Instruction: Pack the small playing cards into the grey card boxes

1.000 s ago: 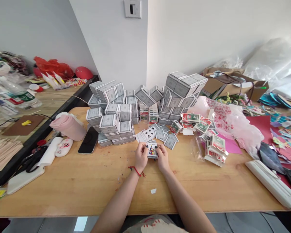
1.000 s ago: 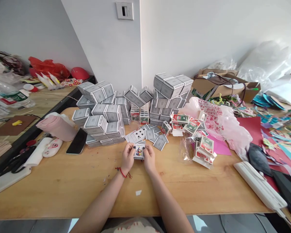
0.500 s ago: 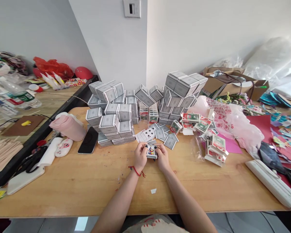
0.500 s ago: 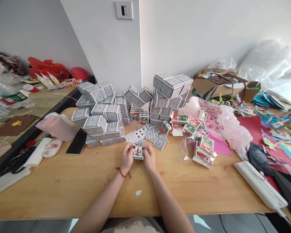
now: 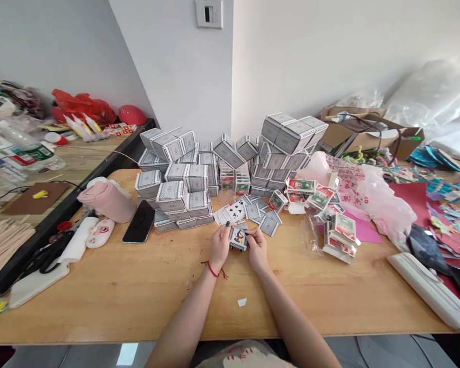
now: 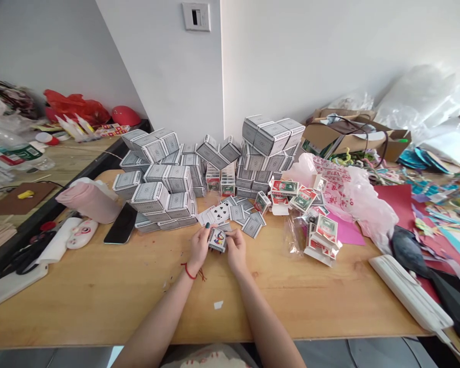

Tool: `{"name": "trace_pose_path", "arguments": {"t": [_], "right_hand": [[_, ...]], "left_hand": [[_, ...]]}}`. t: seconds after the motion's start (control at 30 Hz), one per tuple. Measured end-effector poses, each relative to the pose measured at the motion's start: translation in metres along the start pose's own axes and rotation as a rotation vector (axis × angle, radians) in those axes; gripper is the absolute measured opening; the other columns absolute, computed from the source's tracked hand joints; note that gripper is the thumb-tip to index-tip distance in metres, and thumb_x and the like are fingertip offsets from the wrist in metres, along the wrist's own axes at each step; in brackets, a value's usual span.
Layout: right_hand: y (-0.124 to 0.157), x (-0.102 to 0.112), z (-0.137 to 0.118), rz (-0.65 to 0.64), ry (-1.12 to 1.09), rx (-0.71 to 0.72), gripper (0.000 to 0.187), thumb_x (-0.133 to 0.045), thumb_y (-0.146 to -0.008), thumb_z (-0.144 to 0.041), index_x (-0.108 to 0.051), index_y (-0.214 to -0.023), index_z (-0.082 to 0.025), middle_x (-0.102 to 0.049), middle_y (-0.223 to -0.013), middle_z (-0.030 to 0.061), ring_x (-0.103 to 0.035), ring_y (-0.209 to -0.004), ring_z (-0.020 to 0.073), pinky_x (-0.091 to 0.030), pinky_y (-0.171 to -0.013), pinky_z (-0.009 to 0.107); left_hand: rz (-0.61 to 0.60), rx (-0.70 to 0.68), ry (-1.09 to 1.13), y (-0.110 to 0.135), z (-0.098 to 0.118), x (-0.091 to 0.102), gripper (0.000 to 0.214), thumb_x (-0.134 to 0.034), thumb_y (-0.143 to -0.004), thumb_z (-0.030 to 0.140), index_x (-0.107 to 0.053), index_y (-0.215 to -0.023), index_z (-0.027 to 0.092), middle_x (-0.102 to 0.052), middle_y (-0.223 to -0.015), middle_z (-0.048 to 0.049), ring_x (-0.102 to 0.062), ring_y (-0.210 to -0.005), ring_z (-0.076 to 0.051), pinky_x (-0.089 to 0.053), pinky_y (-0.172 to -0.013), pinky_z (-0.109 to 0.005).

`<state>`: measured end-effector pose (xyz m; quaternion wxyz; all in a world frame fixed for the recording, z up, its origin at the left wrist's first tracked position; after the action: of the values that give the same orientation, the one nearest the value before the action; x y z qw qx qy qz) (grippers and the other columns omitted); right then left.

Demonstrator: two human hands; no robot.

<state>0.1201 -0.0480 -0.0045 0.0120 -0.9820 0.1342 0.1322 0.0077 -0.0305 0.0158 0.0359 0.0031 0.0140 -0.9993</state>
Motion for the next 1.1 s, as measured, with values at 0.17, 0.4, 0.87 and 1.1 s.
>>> {"name": "trace_pose_path", "arguments": {"t": [0.17, 0.4, 0.87, 1.1], "right_hand": [[0.000, 0.000, 0.000, 0.030, 0.048, 0.054, 0.006, -0.049, -0.072, -0.026, -0.047, -0.071, -0.020, -0.049, -0.066, -0.0024, -0.047, -0.057, 0.0115, -0.040, -0.052, 0.023], [0.002, -0.002, 0.003, -0.003, 0.207, 0.152, 0.009, -0.047, -0.076, -0.028, -0.050, -0.073, -0.020, -0.049, -0.065, -0.0012, -0.047, -0.058, 0.0127, -0.041, -0.054, 0.024], [0.005, -0.009, -0.013, -0.147, -0.140, -0.190, 0.022, -0.054, -0.074, -0.038, -0.042, -0.083, -0.023, -0.053, -0.061, -0.0050, -0.048, -0.040, 0.0095, -0.041, -0.035, 0.021], [-0.005, -0.001, -0.009, -0.197, -0.139, -0.339, 0.031, -0.064, -0.065, -0.043, -0.044, -0.074, -0.021, -0.055, -0.058, -0.0043, -0.052, -0.044, 0.0109, -0.044, -0.035, 0.021]], "left_hand": [[-0.086, 0.017, -0.080, 0.003, -0.004, 0.000, 0.035, -0.040, -0.080, 0.044, -0.054, -0.066, 0.016, -0.046, -0.051, 0.0029, -0.041, -0.046, -0.009, -0.032, -0.045, -0.021], [-0.051, -0.136, -0.316, 0.002, -0.001, -0.003, 0.027, -0.042, -0.081, 0.036, -0.049, -0.063, 0.017, -0.052, -0.065, -0.0006, -0.049, -0.064, -0.012, -0.037, -0.059, -0.022], [-0.098, -0.235, -0.364, 0.001, -0.003, -0.001, 0.017, -0.036, -0.085, 0.027, -0.048, -0.077, 0.019, -0.052, -0.078, -0.0026, -0.049, -0.077, -0.014, -0.040, -0.072, -0.026], [-0.152, -0.290, -0.332, 0.003, -0.003, -0.001, 0.015, -0.032, -0.086, 0.025, -0.046, -0.087, 0.019, -0.051, -0.089, -0.0052, -0.049, -0.088, -0.016, -0.039, -0.081, -0.030]]}}
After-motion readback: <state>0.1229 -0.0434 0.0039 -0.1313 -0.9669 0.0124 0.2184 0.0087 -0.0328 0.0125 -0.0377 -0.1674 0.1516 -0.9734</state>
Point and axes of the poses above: each hand's wrist, its own y-axis away from the middle knuckle, its own x-axis out of the back of the hand, z = x × y, the point moved 1 cm from there along -y, towards the middle knuckle
